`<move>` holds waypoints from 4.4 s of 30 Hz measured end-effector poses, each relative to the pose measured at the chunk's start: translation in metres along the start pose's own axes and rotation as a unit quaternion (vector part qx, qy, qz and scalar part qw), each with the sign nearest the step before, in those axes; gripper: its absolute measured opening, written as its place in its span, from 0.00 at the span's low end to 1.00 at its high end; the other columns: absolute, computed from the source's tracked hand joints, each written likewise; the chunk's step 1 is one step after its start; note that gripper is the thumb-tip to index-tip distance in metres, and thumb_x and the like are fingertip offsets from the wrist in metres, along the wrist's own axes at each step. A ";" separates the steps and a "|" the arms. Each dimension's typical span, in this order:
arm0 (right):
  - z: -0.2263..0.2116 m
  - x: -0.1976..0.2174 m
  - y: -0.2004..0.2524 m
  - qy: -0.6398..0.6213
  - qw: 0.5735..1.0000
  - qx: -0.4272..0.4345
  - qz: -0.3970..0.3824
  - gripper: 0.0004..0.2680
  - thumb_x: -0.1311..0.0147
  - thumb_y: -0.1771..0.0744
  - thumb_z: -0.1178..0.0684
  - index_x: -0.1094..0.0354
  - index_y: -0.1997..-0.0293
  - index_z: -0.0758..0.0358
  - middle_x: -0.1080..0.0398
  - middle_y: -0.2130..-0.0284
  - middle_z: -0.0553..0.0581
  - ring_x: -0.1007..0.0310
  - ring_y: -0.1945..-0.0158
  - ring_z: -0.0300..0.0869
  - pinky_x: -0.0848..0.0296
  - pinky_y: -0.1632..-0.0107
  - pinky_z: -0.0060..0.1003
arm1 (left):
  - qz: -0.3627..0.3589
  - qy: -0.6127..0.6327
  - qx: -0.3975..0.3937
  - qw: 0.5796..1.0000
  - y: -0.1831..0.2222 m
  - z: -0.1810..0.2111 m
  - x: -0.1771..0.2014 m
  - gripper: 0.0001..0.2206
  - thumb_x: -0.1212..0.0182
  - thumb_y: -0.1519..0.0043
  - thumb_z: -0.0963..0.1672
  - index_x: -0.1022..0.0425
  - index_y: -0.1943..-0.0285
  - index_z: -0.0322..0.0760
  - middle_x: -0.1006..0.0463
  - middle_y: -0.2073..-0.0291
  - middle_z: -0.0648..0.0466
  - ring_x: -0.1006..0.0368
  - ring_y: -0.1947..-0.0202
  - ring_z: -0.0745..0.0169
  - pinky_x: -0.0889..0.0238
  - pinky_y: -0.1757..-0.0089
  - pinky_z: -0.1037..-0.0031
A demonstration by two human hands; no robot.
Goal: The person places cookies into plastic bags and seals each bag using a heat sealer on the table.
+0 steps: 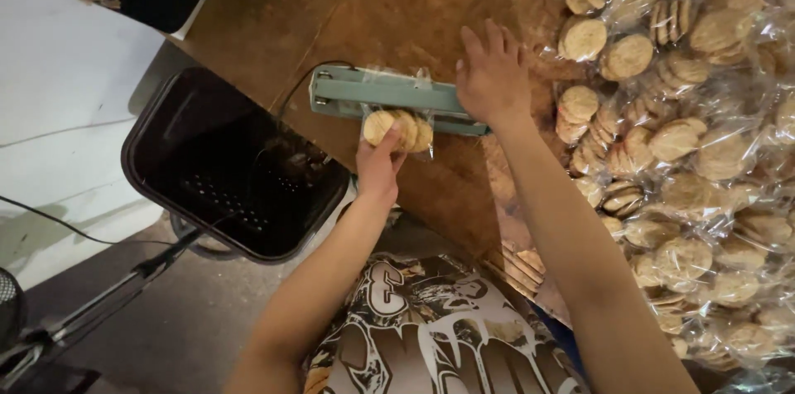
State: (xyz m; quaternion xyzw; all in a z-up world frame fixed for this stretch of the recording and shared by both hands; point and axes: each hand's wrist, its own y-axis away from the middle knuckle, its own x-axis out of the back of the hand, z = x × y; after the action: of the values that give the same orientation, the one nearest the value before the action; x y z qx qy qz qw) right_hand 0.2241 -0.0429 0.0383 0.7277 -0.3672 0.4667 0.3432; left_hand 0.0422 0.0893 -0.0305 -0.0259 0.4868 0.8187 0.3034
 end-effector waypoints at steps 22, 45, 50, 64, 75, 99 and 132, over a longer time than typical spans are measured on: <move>0.080 0.007 0.033 -0.362 0.927 -0.016 0.100 0.14 0.47 0.28 0.48 0.34 0.35 0.59 0.29 0.42 0.59 0.29 0.39 0.49 0.30 0.39 0.46 | 0.070 -0.132 -0.086 0.985 0.007 -0.025 -0.031 0.26 0.29 0.41 0.40 0.39 0.38 0.35 0.27 0.44 0.51 0.29 0.45 0.60 0.35 0.47 0.71; 0.401 0.060 0.196 0.015 0.889 -0.105 0.446 0.04 0.45 0.35 0.66 0.29 0.58 0.72 0.25 0.57 0.61 0.26 0.53 0.50 0.27 0.46 0.46 | 0.179 -0.079 -0.091 0.976 -0.034 -0.018 0.231 0.30 0.29 0.43 0.42 0.39 0.32 0.34 0.24 0.47 0.49 0.24 0.53 0.59 0.27 0.55 0.68; 0.387 0.079 0.211 -0.218 0.880 -0.088 0.412 0.05 0.42 0.28 0.63 0.34 0.52 0.74 0.28 0.56 0.60 0.31 0.55 0.43 0.27 0.47 0.39 | 0.238 -0.077 0.041 0.967 -0.040 -0.021 0.256 0.34 0.32 0.39 0.47 0.48 0.27 0.39 0.24 0.51 0.49 0.24 0.64 0.57 0.32 0.64 0.71; 0.152 0.176 0.230 -0.246 0.914 -0.018 0.323 0.02 0.47 0.24 0.61 0.36 0.48 0.67 0.25 0.59 0.56 0.21 0.58 0.37 0.22 0.56 0.29 | -0.343 -0.318 0.024 0.884 0.066 -0.048 0.049 0.23 0.35 0.38 0.48 0.30 0.35 0.35 0.22 0.46 0.51 0.25 0.47 0.60 0.29 0.49 0.68; 0.014 0.111 0.218 -0.266 0.947 0.088 0.156 0.08 0.42 0.32 0.54 0.33 0.51 0.63 0.24 0.58 0.53 0.23 0.56 0.34 0.25 0.58 0.33 | -0.465 -0.005 0.094 0.880 0.081 -0.055 -0.055 0.26 0.31 0.36 0.42 0.36 0.30 0.31 0.28 0.40 0.43 0.27 0.42 0.52 0.29 0.45 0.62; 0.011 0.079 0.209 -0.308 0.939 -0.153 0.003 0.04 0.39 0.33 0.56 0.27 0.57 0.61 0.23 0.61 0.53 0.22 0.60 0.39 0.20 0.58 0.36 | -0.438 0.039 0.246 0.864 0.074 -0.068 -0.027 0.26 0.36 0.36 0.42 0.40 0.29 0.34 0.26 0.41 0.47 0.25 0.42 0.52 0.27 0.43 0.60; 0.099 0.120 0.135 -0.094 0.950 -0.227 -0.193 0.29 0.47 0.30 0.54 0.54 0.15 0.47 0.25 0.76 0.65 0.28 0.74 0.48 0.25 0.66 0.41 | -0.261 -0.112 0.017 0.959 0.023 -0.087 -0.042 0.20 0.32 0.44 0.38 0.26 0.41 0.34 0.18 0.52 0.54 0.22 0.52 0.63 0.28 0.52 0.71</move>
State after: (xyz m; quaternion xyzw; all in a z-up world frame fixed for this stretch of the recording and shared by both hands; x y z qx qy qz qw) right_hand 0.1864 -0.2189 0.1385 0.7284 -0.3463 0.2251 0.5466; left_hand 0.0428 -0.0090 -0.0442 -0.0552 0.4397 0.7003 0.5596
